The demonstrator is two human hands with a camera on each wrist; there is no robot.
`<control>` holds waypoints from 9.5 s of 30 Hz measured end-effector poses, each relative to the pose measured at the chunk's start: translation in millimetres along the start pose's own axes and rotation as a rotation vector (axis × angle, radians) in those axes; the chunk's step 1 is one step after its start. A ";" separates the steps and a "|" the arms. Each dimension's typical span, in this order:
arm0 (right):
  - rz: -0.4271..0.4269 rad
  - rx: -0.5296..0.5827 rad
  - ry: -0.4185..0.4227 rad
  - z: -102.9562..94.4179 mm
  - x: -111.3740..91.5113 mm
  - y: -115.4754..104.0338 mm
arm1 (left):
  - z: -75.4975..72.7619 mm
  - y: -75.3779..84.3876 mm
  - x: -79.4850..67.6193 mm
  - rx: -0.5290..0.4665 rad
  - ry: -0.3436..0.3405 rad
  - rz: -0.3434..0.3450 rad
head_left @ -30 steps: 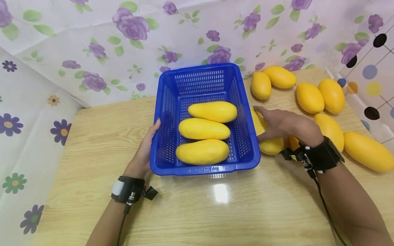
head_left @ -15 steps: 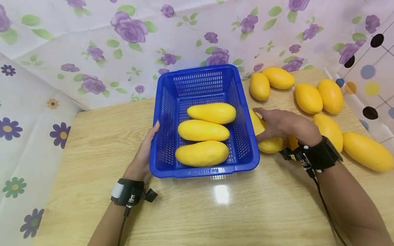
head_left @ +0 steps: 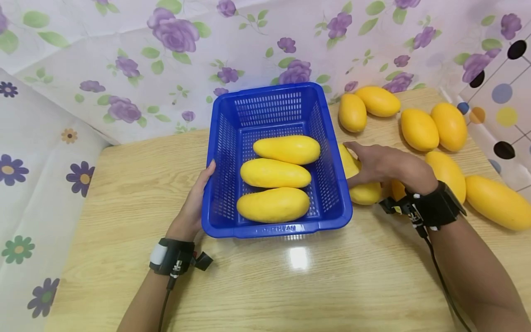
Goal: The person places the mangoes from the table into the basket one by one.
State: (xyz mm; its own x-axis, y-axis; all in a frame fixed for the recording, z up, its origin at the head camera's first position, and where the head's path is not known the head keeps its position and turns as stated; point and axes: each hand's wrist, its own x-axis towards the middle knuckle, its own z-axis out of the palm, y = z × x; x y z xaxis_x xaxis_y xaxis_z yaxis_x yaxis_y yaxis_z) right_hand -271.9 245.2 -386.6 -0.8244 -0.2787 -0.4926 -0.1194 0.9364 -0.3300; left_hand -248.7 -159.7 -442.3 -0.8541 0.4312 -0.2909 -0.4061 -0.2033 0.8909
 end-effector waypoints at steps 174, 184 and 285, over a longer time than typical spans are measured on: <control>-0.086 0.078 0.272 -33.6 -56.2 7.0 | -0.8 -2.3 0.8 0.023 -0.018 0.035; -0.090 0.084 0.272 -31.5 -56.2 5.7 | -0.6 -1.8 1.6 0.031 -0.023 0.038; -0.088 0.021 0.305 -34.2 -69.2 -0.6 | -0.2 -1.3 -1.0 0.033 -0.007 0.013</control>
State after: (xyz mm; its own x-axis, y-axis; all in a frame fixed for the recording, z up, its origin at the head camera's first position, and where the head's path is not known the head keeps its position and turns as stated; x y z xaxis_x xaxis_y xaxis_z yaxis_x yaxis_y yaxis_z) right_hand -233.8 271.3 -324.8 -0.9398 -0.2787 -0.1978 -0.1891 0.9061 -0.3784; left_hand -247.4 -160.1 -443.2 -0.8567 0.4350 -0.2772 -0.3841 -0.1793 0.9057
